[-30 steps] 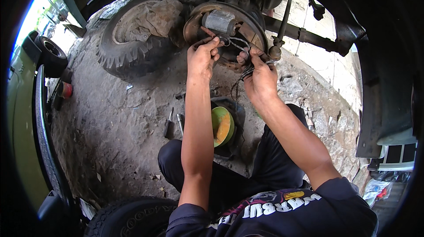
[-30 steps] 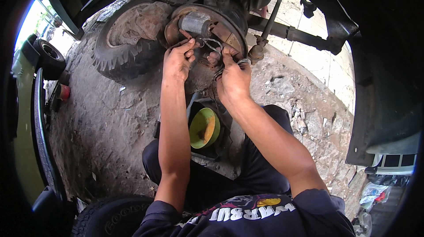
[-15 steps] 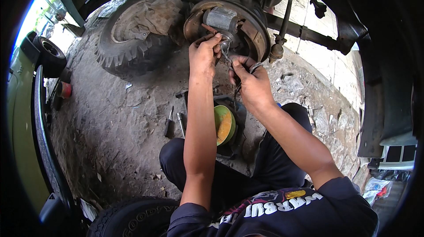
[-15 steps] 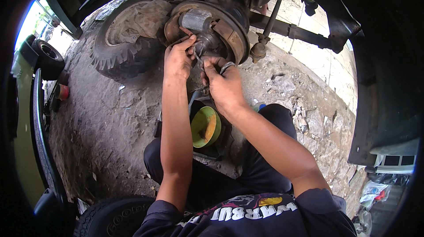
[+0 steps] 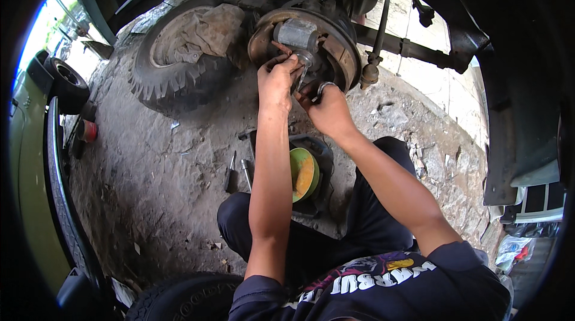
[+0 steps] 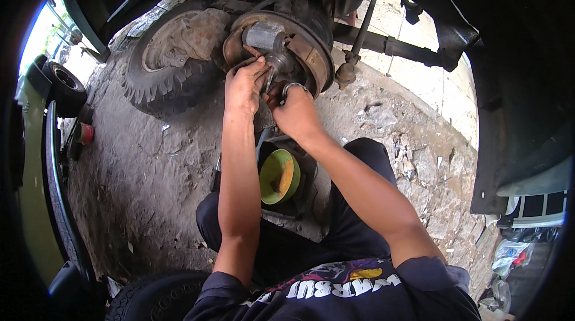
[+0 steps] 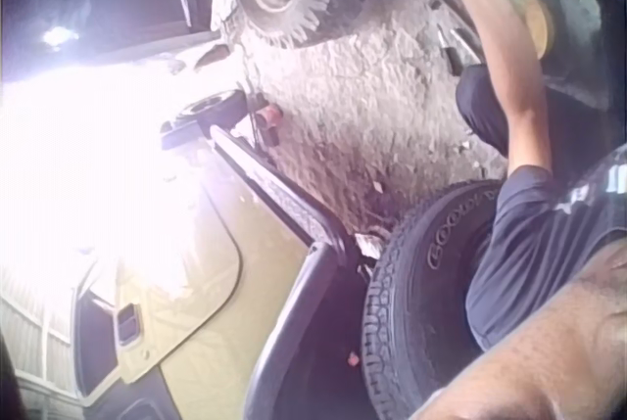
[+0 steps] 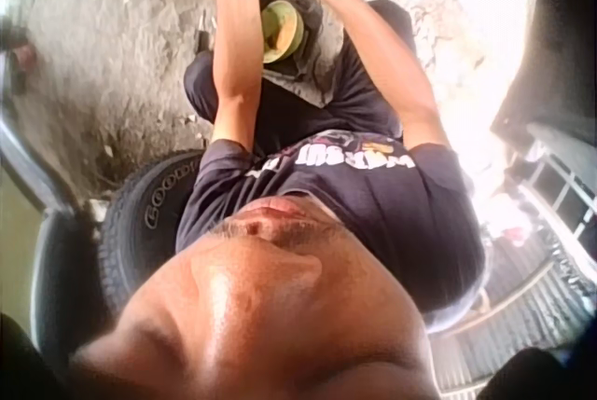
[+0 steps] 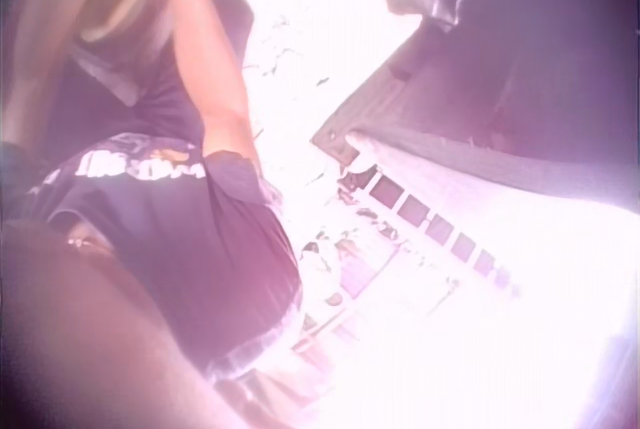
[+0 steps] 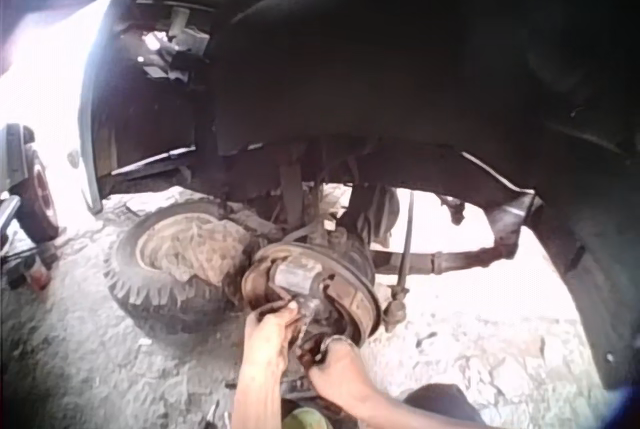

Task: The person works on a vehicle's drum brake assembly, using a tool to manipulate a spring and component within the brake mechanism.

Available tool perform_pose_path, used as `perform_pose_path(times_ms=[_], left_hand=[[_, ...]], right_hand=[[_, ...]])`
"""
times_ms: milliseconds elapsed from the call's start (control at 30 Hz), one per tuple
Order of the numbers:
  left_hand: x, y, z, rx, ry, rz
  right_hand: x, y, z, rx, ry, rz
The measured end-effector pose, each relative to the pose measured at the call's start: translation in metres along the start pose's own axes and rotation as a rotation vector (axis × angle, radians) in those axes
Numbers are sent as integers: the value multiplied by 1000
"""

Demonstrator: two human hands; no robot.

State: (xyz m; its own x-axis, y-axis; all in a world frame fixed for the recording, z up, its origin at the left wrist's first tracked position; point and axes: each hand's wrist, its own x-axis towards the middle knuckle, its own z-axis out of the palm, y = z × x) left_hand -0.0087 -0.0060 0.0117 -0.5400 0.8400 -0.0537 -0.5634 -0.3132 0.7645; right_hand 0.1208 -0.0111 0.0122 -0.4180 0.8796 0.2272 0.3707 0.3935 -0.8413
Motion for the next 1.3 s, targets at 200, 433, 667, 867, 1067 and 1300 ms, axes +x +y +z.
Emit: perform_pose_path(times_ms=[200, 433, 667, 867, 1067, 1300], left_hand=[[-4, 1, 2, 69, 23, -60], [0, -5, -5, 97, 50, -9], [-3, -5, -2, 83, 101, -27], [-3, -9, 0, 60, 107, 6], [-4, -9, 5, 29, 149, 10], [-7, -7, 9, 4, 120, 7]], right_hand=[[-4, 7, 1, -284, -117, -147], [-23, -29, -46, 176, -466, 226], [-23, -5, -115, -79, -422, 292], [-22, -20, -121, -395, -226, 240], [-25, -20, -116, -436, 149, 39], [-1, -2, -73, 193, -34, -83]])
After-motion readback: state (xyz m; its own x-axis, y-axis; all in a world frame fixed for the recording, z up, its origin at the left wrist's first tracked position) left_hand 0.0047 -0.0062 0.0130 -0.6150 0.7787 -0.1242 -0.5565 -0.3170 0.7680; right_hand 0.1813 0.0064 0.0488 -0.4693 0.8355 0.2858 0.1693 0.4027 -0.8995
